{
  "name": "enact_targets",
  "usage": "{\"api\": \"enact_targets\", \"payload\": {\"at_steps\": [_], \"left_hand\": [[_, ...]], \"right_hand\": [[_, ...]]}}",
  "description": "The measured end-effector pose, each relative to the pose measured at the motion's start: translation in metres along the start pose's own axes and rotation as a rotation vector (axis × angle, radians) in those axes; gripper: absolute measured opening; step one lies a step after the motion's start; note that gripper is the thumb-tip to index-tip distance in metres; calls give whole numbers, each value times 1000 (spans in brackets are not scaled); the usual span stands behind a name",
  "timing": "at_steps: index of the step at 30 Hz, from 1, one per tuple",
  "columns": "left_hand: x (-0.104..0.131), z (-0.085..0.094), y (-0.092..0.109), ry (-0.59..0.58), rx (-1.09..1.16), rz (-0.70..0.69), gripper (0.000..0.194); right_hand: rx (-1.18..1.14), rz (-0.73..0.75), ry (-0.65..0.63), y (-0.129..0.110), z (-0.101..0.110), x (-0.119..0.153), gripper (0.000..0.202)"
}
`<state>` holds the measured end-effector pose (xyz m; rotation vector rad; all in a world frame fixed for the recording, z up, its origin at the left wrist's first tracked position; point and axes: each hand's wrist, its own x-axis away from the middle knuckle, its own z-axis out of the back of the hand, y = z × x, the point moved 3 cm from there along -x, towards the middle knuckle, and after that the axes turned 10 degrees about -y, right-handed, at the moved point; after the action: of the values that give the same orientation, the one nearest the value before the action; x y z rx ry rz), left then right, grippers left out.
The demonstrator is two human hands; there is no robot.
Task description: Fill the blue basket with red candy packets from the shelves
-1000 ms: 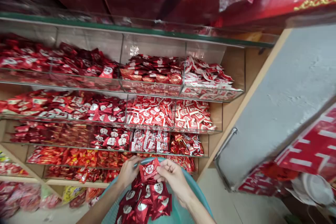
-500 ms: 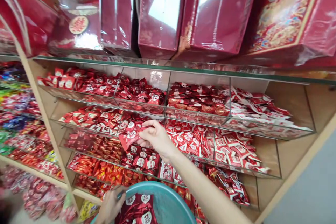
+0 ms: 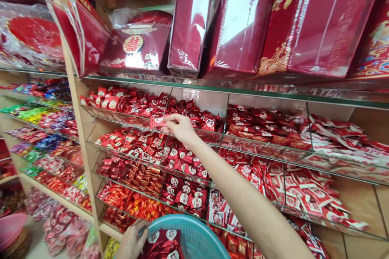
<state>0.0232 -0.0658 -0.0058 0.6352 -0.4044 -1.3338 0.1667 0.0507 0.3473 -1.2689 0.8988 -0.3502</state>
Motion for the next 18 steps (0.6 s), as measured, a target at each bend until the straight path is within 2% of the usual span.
{"api": "enact_targets", "payload": {"at_steps": [4, 8, 14, 18], "left_hand": [[0, 2, -15, 16, 12, -3, 27], [0, 1, -25, 30, 35, -6, 27], [-2, -1, -24, 24, 63, 10, 27], [-2, -1, -18, 8, 66, 21, 27]], "right_hand": [[63, 43, 66, -15, -9, -42, 17], [83, 26, 106, -18, -18, -75, 18], [-18, -5, 174, -16, -32, -115, 24], [52, -70, 171, -12, -34, -124, 41]]}}
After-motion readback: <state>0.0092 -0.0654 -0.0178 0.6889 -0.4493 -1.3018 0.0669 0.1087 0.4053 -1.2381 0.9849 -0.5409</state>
